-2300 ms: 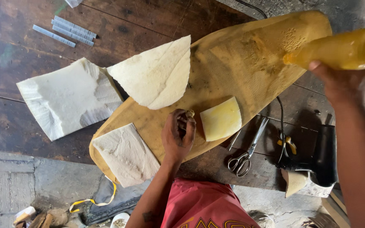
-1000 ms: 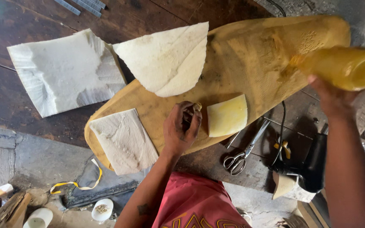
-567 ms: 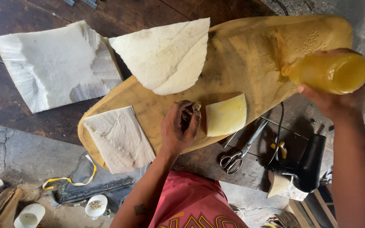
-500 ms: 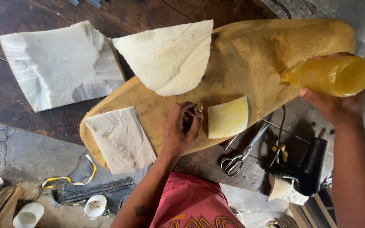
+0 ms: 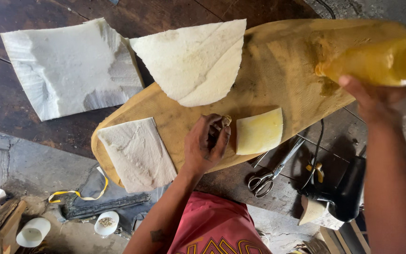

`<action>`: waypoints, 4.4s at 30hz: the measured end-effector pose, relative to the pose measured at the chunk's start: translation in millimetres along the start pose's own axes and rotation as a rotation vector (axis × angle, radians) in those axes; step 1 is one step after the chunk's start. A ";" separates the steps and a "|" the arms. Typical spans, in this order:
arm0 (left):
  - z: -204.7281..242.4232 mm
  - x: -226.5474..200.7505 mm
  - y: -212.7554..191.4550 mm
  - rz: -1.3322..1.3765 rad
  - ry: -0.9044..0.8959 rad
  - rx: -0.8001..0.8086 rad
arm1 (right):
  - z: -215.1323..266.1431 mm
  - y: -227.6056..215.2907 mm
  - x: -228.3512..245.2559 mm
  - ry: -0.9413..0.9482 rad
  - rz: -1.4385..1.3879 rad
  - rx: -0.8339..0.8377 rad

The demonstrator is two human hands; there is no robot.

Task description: The person cuts a piece of white foam, applies a yellow liquid from a bottle, and uses a heat gun to bond the foam to a yellow surfboard. The person also handles a cloth and places the foam on the board.

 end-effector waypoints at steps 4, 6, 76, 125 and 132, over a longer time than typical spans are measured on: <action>0.7 1.7 1.1 -0.017 -0.022 -0.006 | -1.7 1.6 -4.8 0.040 0.121 0.003; -0.6 -0.1 0.1 -0.020 0.001 0.004 | 3.4 -1.6 -0.9 0.153 0.125 0.083; 0.5 -2.2 4.0 -0.062 0.025 0.009 | -69.7 18.7 -18.9 -0.086 -0.088 0.236; -2.6 -9.3 3.9 -0.086 0.071 0.011 | 39.2 -12.8 -15.1 0.042 -0.338 0.035; 1.2 -3.4 4.9 -0.061 0.041 0.022 | -58.2 19.2 -36.6 -0.080 -0.359 -0.045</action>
Point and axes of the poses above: each hand's wrist, its own z-axis away from the middle knuckle, its own y-axis out of the palm, x = y × z, the point moved 5 cm from there along -z, towards the middle knuckle, and after that the axes turned 3 degrees about -y, right-handed, at the moved point
